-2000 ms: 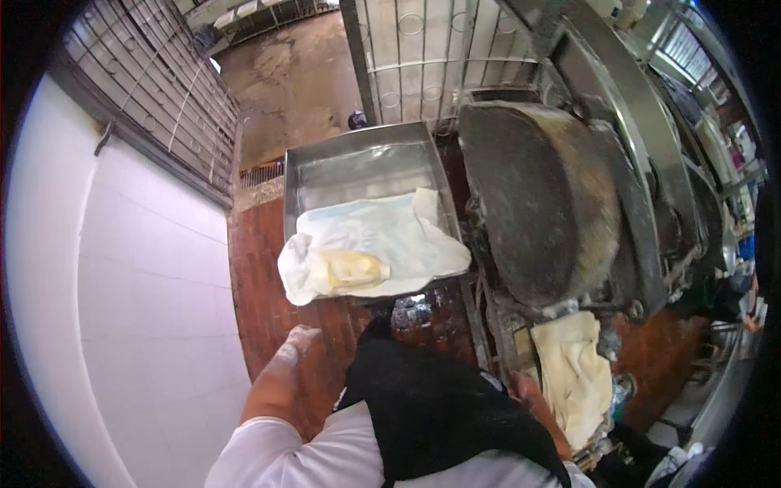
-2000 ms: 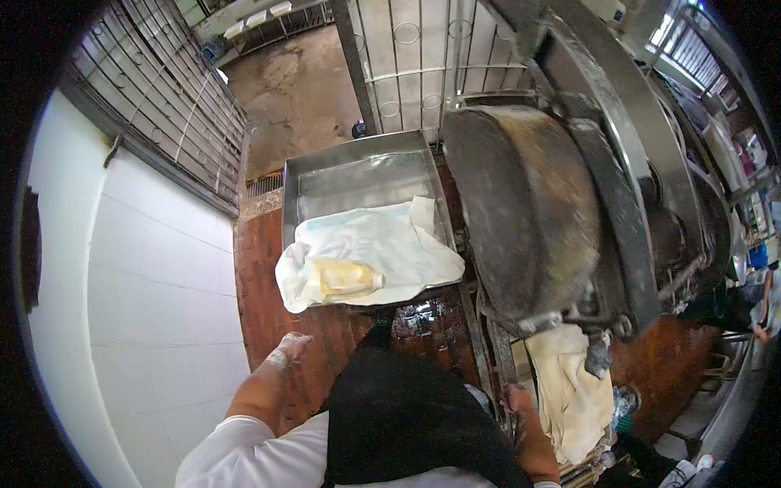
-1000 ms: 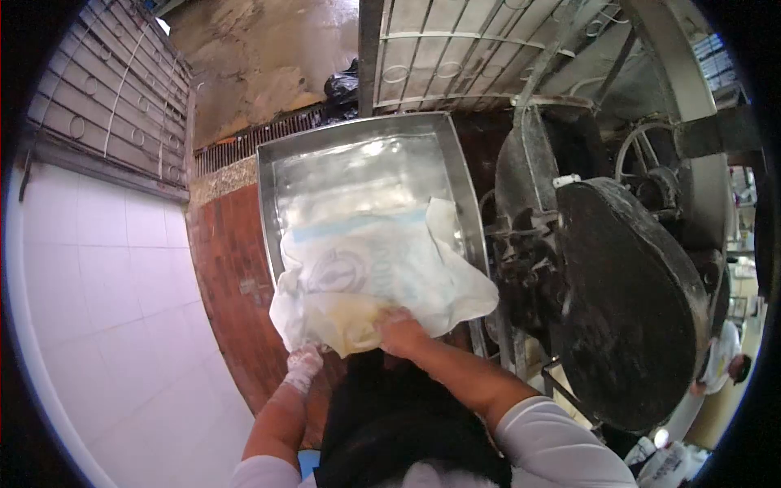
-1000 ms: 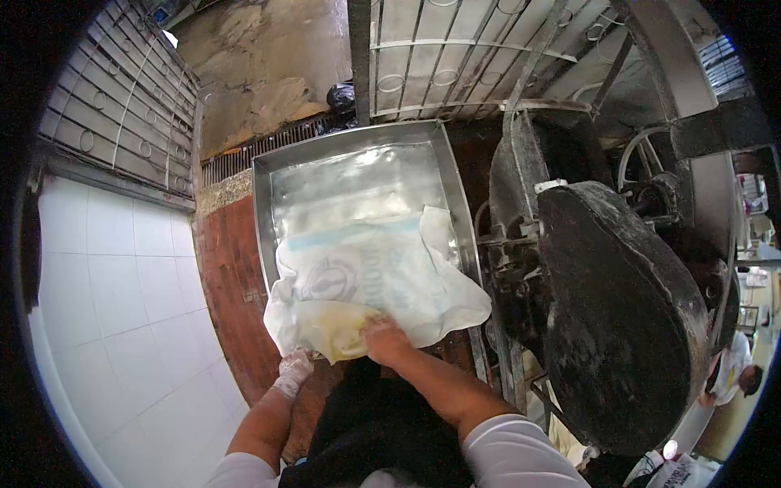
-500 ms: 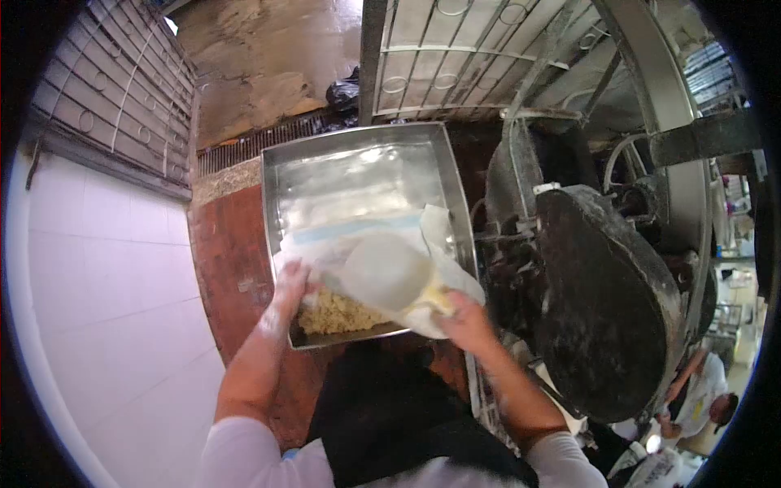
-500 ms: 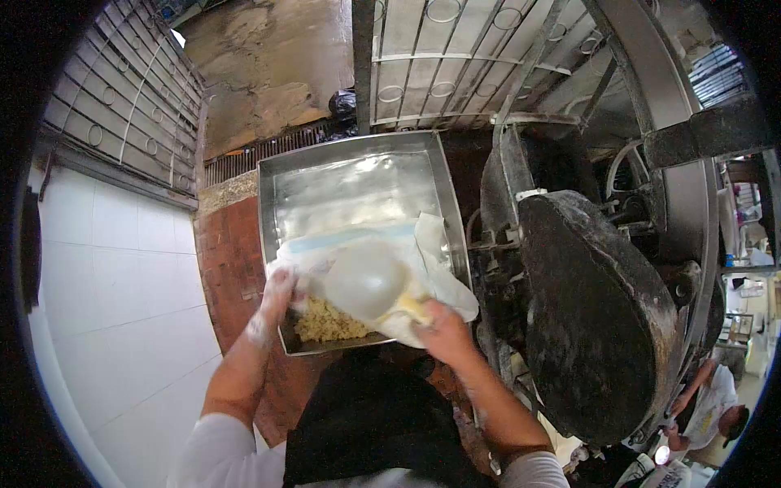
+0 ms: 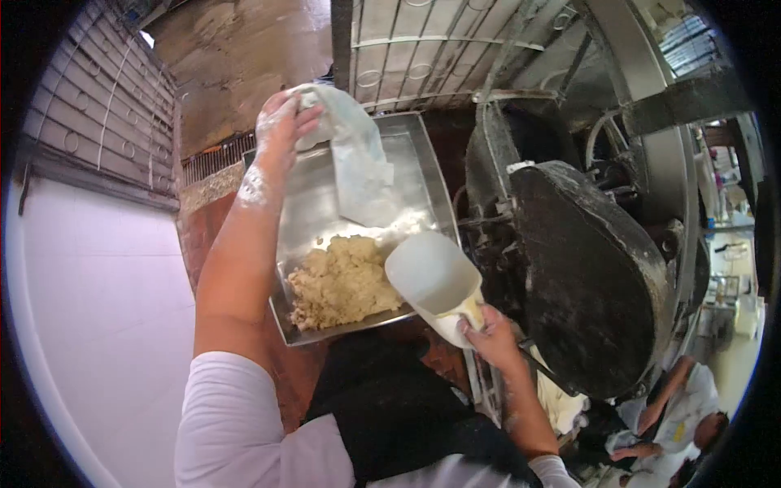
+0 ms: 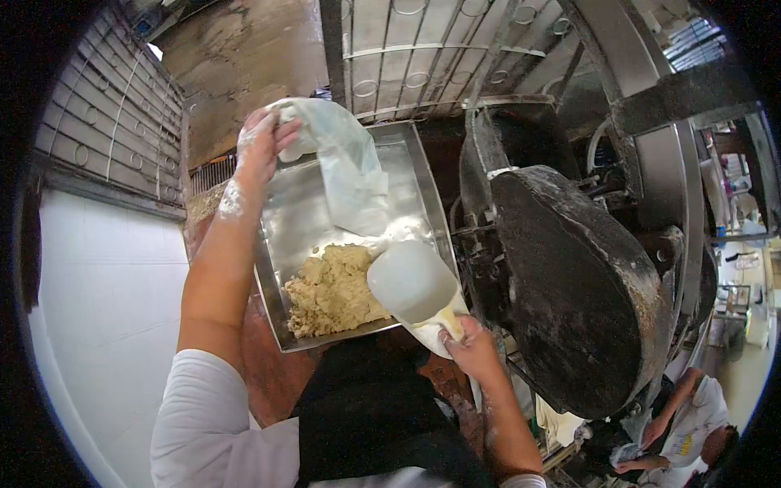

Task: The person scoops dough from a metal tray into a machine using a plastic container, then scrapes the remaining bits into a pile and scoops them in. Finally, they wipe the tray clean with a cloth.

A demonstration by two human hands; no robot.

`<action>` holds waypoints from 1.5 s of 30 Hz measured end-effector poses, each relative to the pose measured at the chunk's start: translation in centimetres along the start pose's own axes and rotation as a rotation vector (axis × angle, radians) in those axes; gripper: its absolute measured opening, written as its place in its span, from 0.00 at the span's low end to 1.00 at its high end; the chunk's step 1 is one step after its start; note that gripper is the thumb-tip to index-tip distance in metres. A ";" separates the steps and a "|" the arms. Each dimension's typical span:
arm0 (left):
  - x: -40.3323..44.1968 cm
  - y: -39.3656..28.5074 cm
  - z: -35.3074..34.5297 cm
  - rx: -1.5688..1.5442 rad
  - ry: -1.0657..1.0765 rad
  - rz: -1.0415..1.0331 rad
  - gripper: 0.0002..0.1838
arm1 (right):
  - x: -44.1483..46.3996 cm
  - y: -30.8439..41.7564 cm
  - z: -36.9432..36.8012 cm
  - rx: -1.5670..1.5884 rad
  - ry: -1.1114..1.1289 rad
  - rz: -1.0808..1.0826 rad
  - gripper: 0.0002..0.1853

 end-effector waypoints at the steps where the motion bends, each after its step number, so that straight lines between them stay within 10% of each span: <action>1: -0.4 0.9 1.6 0.007 -0.064 0.028 0.10 | 0.0 -0.2 0.4 -0.169 -0.030 0.038 0.16; 8: -6.0 9.7 15.5 0.064 -0.366 0.123 0.17 | 1.9 -3.6 -0.4 -0.127 0.034 -0.290 0.19; 12: -11.4 14.7 21.9 0.675 -0.461 0.019 0.36 | 5.5 -1.4 -1.5 -0.284 0.109 -0.359 0.22; 14: -16.6 20.5 21.6 0.532 -0.476 0.651 0.38 | 8.4 -0.1 -3.0 -0.605 0.237 -0.268 0.25; 16: -17.8 32.8 24.2 0.605 0.123 0.644 0.42 | 11.1 1.4 -4.8 -0.734 0.338 -0.197 0.30; 18: -22.3 24.4 13.7 0.581 0.200 0.838 0.55 | 13.8 1.4 -5.9 -0.881 0.381 -0.222 0.31; 20: -24.0 24.4 9.2 1.718 0.742 1.009 0.59 | 17.1 -0.5 -6.6 -1.006 0.425 -0.190 0.32; 25: -27.0 31.8 -0.3 1.731 1.017 0.550 0.60 | 22.7 -3.7 -8.1 -1.372 0.448 -0.199 0.28; 27: -25.5 35.0 -1.3 2.097 0.523 0.089 0.62 | 24.0 -4.9 -8.2 -1.443 0.468 -0.199 0.29; 28: -24.1 33.8 -2.1 2.088 0.520 0.097 0.62 | 24.4 -6.0 -8.3 -1.460 0.529 -0.278 0.29; 30: -21.7 33.5 -0.3 1.616 0.775 0.810 0.65 | 24.8 -7.4 -8.5 -1.471 0.605 -0.369 0.29; 36: -17.7 37.8 0.8 1.447 0.683 0.923 0.69 | 27.0 -5.9 -8.7 -1.472 0.521 -0.218 0.32; 45: -17.5 38.5 2.5 1.337 0.561 0.852 0.45 | 30.3 -2.7 -11.2 -1.640 0.686 -0.016 0.32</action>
Point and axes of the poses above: each hand's wrist, its own x-axis towards the middle knuckle, its own z-axis out of the back of the hand, y = z × x, the point moved 10 cm from there along x, towards the middle knuckle, and after that the axes turned 15 degrees about y, right-handed, at the moved point
